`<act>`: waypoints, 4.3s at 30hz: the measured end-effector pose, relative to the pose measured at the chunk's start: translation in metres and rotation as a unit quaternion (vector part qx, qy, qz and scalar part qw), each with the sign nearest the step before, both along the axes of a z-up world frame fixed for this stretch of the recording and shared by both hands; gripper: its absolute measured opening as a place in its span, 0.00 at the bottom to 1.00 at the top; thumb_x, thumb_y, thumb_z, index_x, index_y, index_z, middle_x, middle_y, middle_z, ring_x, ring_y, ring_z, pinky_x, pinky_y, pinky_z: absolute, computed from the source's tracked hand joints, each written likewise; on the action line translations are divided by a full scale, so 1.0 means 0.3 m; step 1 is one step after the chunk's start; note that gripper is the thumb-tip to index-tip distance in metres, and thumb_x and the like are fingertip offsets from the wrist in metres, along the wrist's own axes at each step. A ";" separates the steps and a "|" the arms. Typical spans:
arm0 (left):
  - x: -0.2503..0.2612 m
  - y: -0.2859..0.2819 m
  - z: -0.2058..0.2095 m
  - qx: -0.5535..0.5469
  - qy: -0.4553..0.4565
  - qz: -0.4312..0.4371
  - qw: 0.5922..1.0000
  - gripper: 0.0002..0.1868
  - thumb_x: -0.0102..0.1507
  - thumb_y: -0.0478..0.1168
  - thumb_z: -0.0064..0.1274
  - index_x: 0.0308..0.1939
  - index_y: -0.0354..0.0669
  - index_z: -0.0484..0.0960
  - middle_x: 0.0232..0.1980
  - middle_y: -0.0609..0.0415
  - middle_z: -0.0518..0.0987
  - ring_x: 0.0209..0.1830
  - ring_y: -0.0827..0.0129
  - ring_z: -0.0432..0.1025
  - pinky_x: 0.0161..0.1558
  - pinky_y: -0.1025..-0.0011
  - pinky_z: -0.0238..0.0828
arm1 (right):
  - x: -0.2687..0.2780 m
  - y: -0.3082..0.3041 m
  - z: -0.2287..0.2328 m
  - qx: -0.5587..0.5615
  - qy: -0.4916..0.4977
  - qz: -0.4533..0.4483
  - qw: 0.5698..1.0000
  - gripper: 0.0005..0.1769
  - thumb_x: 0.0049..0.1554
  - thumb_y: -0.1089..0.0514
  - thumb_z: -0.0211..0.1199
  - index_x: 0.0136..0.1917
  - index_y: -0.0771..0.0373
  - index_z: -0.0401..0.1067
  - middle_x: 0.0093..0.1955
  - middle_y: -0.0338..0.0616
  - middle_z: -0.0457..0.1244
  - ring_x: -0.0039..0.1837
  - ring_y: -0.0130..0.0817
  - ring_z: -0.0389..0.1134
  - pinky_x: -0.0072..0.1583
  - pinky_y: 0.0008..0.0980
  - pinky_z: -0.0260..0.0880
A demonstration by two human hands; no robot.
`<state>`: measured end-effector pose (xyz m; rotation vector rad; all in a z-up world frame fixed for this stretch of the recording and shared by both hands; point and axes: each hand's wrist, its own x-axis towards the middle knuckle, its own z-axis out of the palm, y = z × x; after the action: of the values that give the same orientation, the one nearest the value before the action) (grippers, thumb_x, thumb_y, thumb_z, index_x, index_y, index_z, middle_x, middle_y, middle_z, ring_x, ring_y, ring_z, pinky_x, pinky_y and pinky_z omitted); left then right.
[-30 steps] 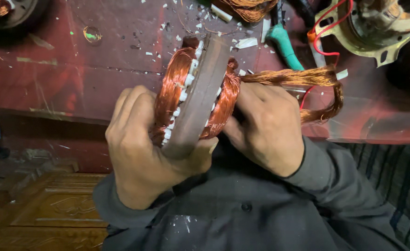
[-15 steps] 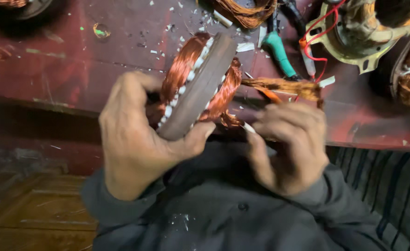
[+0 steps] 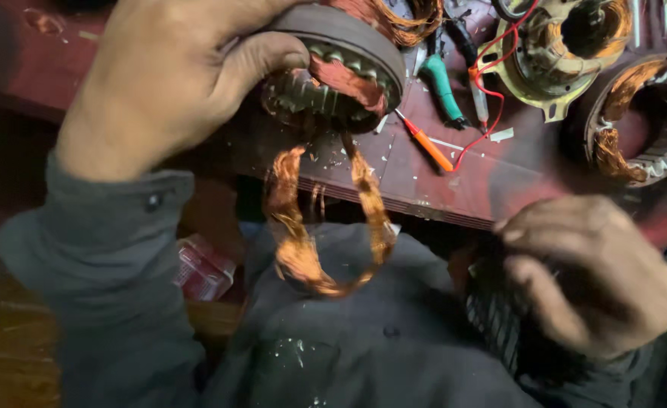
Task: The person winds copper wire around a cylindrical motor stator core, carefully aligning each turn and securing the ends. The person also handles loose copper wire bundles and other stator cores on the workbench.
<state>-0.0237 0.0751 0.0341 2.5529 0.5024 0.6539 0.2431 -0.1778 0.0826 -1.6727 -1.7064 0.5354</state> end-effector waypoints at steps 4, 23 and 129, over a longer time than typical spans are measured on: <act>0.005 -0.002 0.025 0.019 0.022 -0.049 0.998 0.19 0.73 0.39 0.63 0.68 0.44 0.82 0.53 0.45 0.83 0.43 0.55 0.77 0.45 0.62 0.74 | -0.013 0.070 -0.002 0.037 -0.077 -0.004 0.996 0.17 0.60 0.65 0.72 0.59 0.73 0.71 0.57 0.54 0.67 0.58 0.45 0.73 0.60 0.35 0.74; -0.080 -0.185 0.163 0.052 0.012 0.073 0.996 0.19 0.70 0.38 0.63 0.62 0.35 0.78 0.67 0.48 0.75 0.68 0.52 0.69 0.68 0.54 0.63 | -0.028 0.334 -0.304 -0.107 0.268 0.198 0.937 0.37 0.54 0.54 0.72 0.70 0.74 0.62 0.59 0.46 0.69 0.59 0.30 0.70 0.64 0.30 0.68; 0.306 -0.235 0.076 -0.042 0.031 0.093 0.994 0.12 0.67 0.29 0.50 0.54 0.25 0.77 0.55 0.37 0.76 0.62 0.42 0.71 0.68 0.53 0.69 | 0.002 0.397 -0.394 -0.053 0.046 0.080 0.994 0.19 0.57 0.50 0.70 0.47 0.68 0.69 0.43 0.54 0.65 0.45 0.57 0.68 0.46 0.48 0.68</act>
<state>0.0680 0.0045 0.0570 2.4717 0.7793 0.6052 0.2437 -0.0585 -0.0354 -1.5651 -1.7803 0.7785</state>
